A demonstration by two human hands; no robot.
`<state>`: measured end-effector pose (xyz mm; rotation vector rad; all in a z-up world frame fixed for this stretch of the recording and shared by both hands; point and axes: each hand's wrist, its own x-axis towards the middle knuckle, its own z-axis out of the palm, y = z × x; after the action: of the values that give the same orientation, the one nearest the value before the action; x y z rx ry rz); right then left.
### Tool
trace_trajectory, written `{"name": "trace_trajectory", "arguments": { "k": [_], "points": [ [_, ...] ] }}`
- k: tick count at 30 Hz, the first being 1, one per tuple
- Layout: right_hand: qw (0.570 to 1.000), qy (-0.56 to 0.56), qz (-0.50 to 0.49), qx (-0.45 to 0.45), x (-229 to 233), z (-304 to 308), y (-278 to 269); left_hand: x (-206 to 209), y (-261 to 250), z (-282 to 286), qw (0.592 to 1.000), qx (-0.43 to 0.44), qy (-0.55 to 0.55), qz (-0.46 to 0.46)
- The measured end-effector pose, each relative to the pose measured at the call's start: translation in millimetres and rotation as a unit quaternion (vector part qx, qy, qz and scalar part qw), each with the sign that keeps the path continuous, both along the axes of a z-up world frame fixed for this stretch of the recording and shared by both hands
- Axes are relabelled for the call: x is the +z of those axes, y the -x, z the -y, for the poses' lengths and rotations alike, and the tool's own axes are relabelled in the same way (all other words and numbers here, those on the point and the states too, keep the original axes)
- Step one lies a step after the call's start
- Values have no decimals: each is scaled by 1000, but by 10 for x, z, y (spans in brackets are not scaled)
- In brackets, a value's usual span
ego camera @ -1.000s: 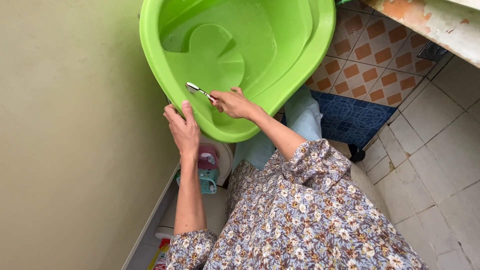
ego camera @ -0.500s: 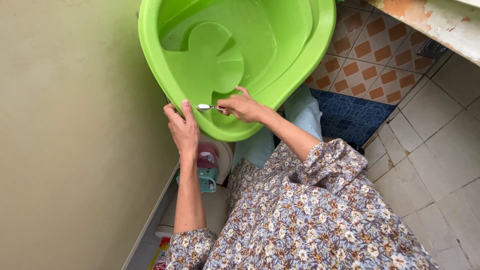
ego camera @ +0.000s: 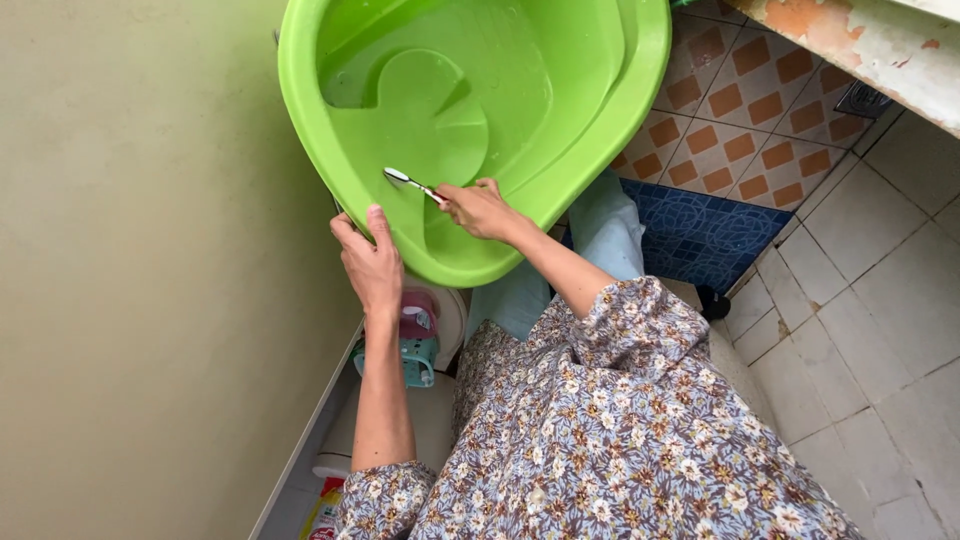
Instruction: Scrubbing a green baby bathtub using a brush and a toothbrush.
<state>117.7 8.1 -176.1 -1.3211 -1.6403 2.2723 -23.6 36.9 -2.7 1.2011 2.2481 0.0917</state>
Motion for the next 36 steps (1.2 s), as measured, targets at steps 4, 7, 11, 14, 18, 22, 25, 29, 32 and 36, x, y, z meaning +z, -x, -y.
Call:
{"name": "trace_trajectory", "arguments": {
  "k": [4,7,11,14,18,22,25,29,32,36],
  "points": [
    [996,-3,-60,-62,244,-105,14,-29,9,9,1000,-7,-14,4],
    [992,-1,-79,-102,305,-124,97,-48,22,12,1000,3,4,-9],
    [994,-38,17,-100,-183,171,368,-21,-6,-15,1000,12,15,-3],
    [994,-54,54,-83,-380,293,447,-54,18,29,1000,9,6,6],
    [993,42,-1,-108,-20,69,307,-85,46,52,1000,0,-5,15],
    [984,106,-33,-141,152,-38,319,-115,54,62,998,-32,-60,3],
    [990,27,2,-138,-137,52,430,-112,44,48,996,-51,-79,-3],
    [991,-47,69,-102,-314,60,445,-48,15,-11,1000,20,-3,21],
    [993,12,69,-99,145,-177,258,-68,35,11,999,15,-5,28],
    [975,144,-55,-161,403,-201,188,-102,70,-4,999,27,13,39]
  ]
}}
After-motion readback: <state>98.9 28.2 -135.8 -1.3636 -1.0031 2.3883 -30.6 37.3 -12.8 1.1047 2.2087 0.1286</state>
